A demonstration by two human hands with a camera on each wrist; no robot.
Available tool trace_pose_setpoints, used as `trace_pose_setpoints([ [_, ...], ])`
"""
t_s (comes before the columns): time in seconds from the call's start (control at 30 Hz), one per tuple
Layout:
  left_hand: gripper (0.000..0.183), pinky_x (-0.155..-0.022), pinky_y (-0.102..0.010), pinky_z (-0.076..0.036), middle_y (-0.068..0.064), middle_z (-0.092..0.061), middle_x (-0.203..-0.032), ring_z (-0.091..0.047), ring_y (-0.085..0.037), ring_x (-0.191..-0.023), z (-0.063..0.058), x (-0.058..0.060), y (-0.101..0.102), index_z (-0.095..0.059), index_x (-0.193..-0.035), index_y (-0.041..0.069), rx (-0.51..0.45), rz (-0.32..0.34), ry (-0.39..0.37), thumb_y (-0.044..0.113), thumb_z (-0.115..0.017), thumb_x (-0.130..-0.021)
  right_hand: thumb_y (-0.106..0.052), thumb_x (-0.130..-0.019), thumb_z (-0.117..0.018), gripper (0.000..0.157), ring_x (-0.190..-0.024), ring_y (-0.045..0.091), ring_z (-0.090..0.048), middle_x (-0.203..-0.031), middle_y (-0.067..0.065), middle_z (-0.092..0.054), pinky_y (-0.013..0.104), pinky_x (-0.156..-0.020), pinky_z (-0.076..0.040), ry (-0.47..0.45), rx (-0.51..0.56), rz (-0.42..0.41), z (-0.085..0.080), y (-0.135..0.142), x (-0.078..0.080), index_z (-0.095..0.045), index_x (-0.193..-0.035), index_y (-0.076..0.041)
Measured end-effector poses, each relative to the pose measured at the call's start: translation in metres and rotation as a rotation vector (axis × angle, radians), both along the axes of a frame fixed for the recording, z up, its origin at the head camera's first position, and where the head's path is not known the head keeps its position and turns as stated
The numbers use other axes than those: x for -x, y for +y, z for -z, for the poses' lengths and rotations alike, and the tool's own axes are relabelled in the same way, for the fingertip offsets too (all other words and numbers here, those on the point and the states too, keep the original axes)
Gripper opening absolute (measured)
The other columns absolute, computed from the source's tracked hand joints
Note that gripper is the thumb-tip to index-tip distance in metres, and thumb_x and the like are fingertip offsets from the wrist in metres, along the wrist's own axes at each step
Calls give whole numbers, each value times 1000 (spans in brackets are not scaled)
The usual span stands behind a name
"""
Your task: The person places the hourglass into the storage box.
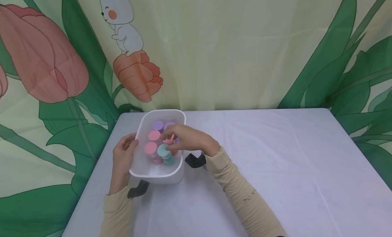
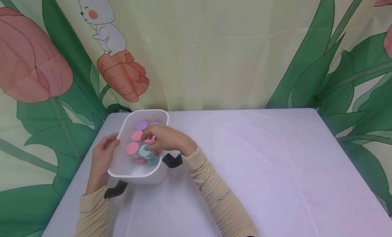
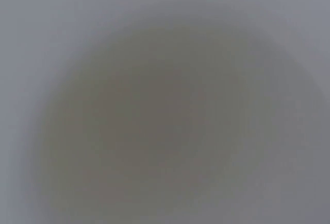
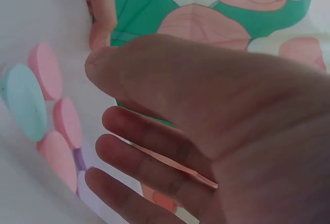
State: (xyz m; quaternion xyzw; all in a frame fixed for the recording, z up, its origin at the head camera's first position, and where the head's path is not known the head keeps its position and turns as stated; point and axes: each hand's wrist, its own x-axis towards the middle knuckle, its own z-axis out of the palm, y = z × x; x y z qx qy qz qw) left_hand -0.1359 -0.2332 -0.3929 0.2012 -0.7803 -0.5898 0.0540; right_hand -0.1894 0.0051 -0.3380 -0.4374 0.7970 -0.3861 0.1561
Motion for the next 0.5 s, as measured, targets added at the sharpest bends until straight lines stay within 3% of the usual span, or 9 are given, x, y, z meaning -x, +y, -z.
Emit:
trace_pose_setpoints([
  [0.13, 40, -74, -16, -53, -7, -60, -135, -60, -19, -110, 0, 0, 0, -57, -136, 19, 8, 0, 1, 35, -54, -100, -10, -90, -72, 30, -106, 27, -62, -116, 13, -67, 41, -96, -52, 39, 5, 9, -1, 8, -2, -68, -119, -2],
  [0.33, 42, -74, -15, -52, -6, -59, -137, -58, -20, -112, -2, -2, -1, -56, -138, 20, 16, 1, -14, 37, -54, -100, -12, -90, -72, 28, -104, 17, -61, -116, 10, -67, 29, -94, -51, 111, -3, 31, 0, 22, -6, -69, -116, -3],
  [0.5, 43, -74, -16, -53, -6, -58, -139, -59, -21, -114, -3, -2, -1, -54, -139, 21, 4, 11, -24, 39, -53, -100, -12, -89, -72, 26, -103, 11, -59, -112, 2, -66, 31, -93, -51, 156, 35, 39, 2, 33, -9, -69, -115, -7],
])
